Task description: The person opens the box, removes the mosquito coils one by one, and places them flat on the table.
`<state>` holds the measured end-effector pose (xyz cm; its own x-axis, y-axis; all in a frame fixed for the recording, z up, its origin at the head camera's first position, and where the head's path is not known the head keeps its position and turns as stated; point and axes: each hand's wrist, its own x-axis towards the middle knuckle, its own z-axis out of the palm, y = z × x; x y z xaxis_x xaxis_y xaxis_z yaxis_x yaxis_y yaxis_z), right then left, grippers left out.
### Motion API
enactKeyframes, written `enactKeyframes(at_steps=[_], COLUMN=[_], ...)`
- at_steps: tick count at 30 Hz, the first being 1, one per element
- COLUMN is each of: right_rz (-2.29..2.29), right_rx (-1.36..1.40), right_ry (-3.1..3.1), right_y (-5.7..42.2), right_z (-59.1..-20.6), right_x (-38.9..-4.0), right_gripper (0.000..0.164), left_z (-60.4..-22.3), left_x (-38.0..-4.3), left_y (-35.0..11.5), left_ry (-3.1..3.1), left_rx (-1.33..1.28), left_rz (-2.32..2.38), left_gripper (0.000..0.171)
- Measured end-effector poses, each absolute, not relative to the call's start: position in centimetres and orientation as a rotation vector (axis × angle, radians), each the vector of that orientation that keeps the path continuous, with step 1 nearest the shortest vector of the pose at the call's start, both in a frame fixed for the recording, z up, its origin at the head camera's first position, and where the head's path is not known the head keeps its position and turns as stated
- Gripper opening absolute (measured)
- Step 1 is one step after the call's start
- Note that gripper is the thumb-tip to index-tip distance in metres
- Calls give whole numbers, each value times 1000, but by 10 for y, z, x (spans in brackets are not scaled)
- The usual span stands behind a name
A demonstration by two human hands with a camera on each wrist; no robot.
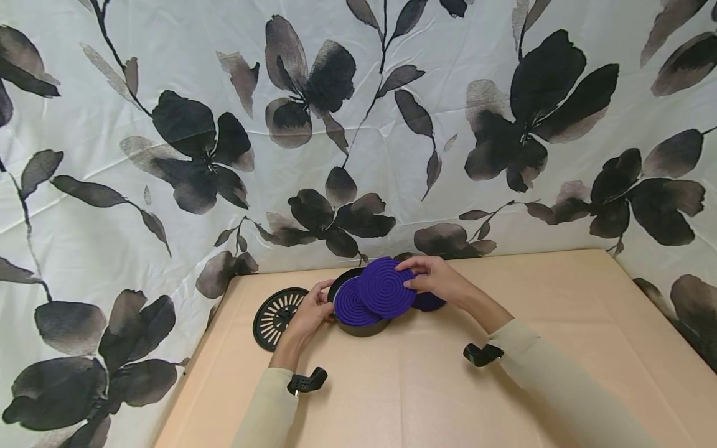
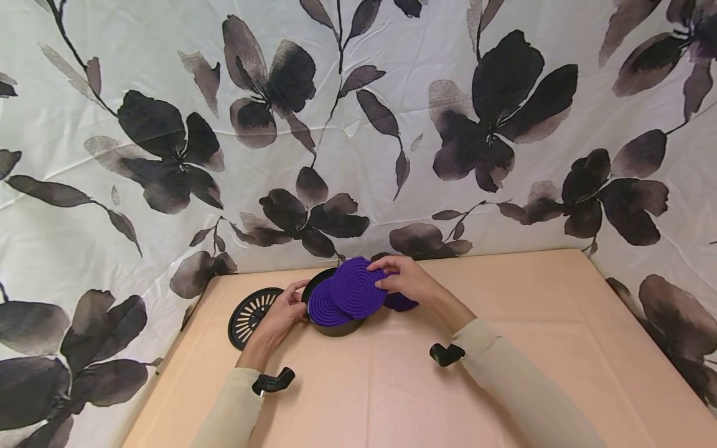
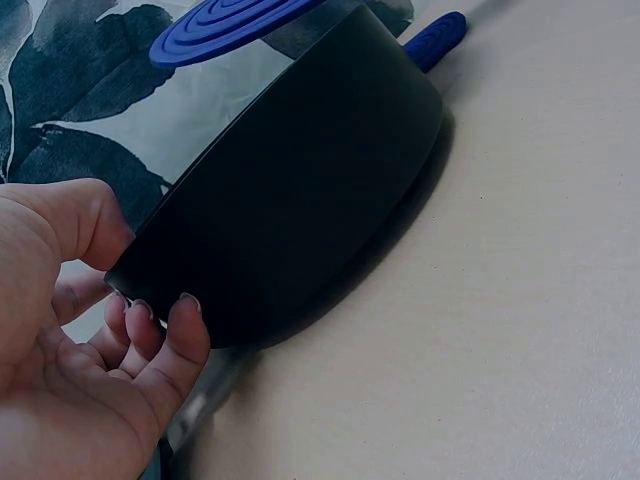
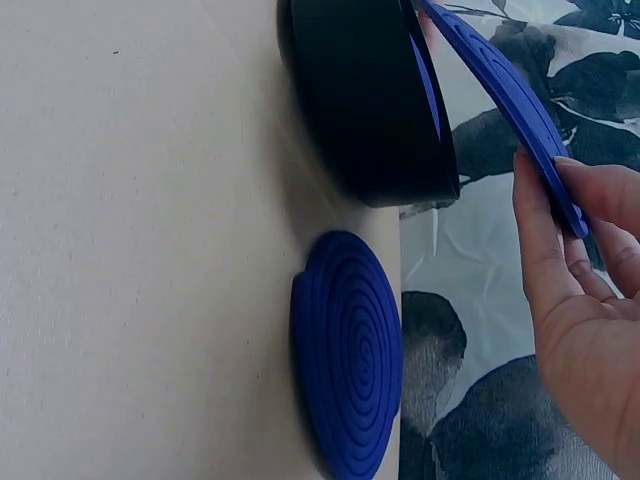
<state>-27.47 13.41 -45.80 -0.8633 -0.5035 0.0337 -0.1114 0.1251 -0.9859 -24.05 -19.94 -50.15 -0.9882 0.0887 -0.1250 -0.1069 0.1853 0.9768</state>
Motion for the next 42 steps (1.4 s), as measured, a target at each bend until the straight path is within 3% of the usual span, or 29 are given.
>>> enactKeyframes(at_steps=[42], right_rz=[-1791], right_rx=[-449], right_ry=[2237], right_y=[185], right_z=[-452], right_x=[-225], right_gripper=[44], left_z=[-499], left_x=[-224], left_y=[-213], left_ry=[2284], left_rx=[3], left_rz=[1905], left_gripper=[63])
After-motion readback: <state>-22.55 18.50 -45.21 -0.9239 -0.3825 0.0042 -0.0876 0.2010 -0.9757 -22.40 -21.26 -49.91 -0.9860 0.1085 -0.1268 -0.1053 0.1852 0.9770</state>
